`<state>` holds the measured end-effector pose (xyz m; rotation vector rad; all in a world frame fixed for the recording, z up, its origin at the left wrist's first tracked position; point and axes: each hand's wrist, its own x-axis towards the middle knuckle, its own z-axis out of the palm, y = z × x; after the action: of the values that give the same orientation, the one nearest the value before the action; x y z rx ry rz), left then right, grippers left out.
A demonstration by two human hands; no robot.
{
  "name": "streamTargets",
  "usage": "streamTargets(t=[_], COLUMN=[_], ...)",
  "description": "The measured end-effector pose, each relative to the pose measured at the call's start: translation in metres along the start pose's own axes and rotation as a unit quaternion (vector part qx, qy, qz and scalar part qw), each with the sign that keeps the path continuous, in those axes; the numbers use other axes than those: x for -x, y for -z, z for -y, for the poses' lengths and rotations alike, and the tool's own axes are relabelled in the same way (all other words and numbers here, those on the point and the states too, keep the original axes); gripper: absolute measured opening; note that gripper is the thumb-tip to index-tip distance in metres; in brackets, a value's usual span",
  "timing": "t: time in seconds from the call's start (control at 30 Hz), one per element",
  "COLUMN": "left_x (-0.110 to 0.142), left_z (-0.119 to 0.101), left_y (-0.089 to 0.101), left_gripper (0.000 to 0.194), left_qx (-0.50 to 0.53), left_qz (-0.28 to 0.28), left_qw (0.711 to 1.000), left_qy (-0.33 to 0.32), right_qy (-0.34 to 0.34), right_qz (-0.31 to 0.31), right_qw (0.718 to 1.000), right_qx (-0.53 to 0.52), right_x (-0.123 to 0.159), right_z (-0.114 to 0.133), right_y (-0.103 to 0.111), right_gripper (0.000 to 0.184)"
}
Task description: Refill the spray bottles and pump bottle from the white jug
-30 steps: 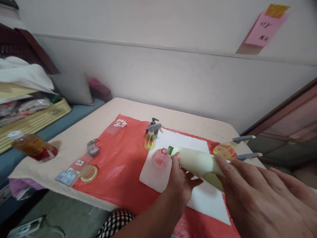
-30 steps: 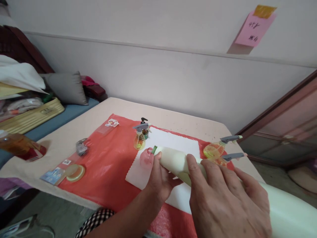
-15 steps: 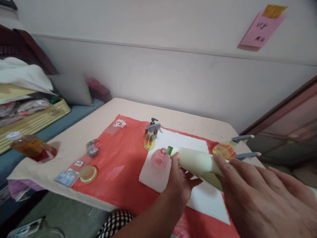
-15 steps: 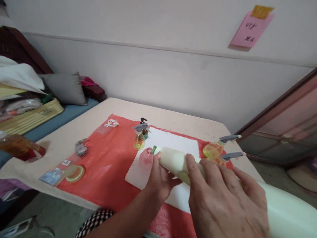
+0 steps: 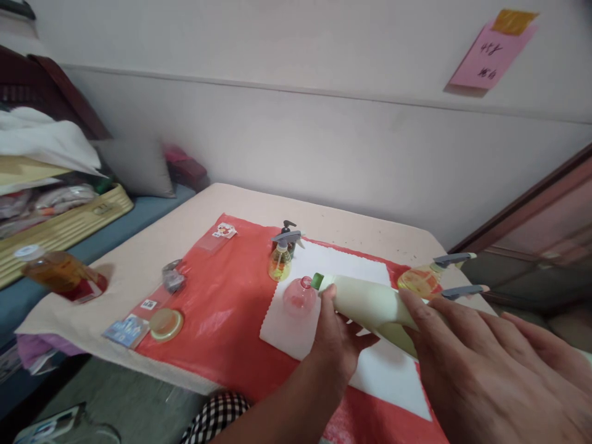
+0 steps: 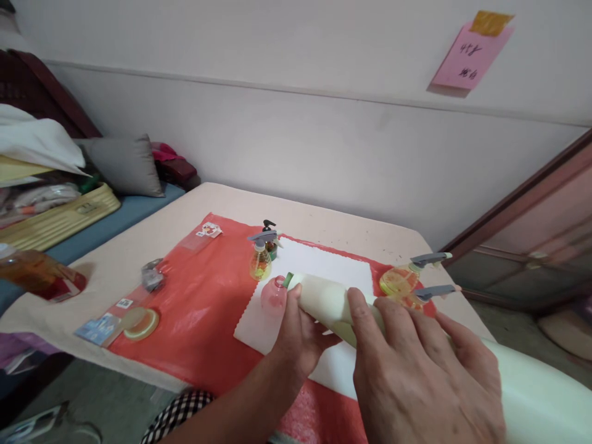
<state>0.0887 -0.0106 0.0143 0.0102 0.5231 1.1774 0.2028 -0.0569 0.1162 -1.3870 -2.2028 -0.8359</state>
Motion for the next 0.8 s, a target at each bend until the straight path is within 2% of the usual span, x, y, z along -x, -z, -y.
streamTargets(t=[0.13,0.5,0.63,0.8], left_x=[0.0004,-0.0001,-0.0001,0.0009], left_z=[-0.0002,-0.0001,-0.0004,-0.0007], left_y=[-0.0001,0.0007,0.0011,0.0005], left_gripper=[0.064,0.067,0.068,0.068], left_qx=[0.0,-0.009,-0.014,-0.018], left_qz=[-0.001,0.003,0.002,0.005], left_qw=[1.0,1.0,1.0,1.0], left_qy=[0.001,-0.001,-0.002,0.0], right_qy=[0.031,0.02,0.003,0.032], right_qz=[0.03,0.055,0.036,0.033], right_qw=[0.999,0.998,0.999,0.999], right_qx=[0.021,0.018,0.01,0.021], right_x=[0.0013,0.0044,0.0039,0.0026], right_z=[-0.004,-0.0027,-0.0024,-0.0038], right_y=[0.0018,0.0051,0.003,0.0029], right_gripper=[0.04,0.04,0.04,0.038])
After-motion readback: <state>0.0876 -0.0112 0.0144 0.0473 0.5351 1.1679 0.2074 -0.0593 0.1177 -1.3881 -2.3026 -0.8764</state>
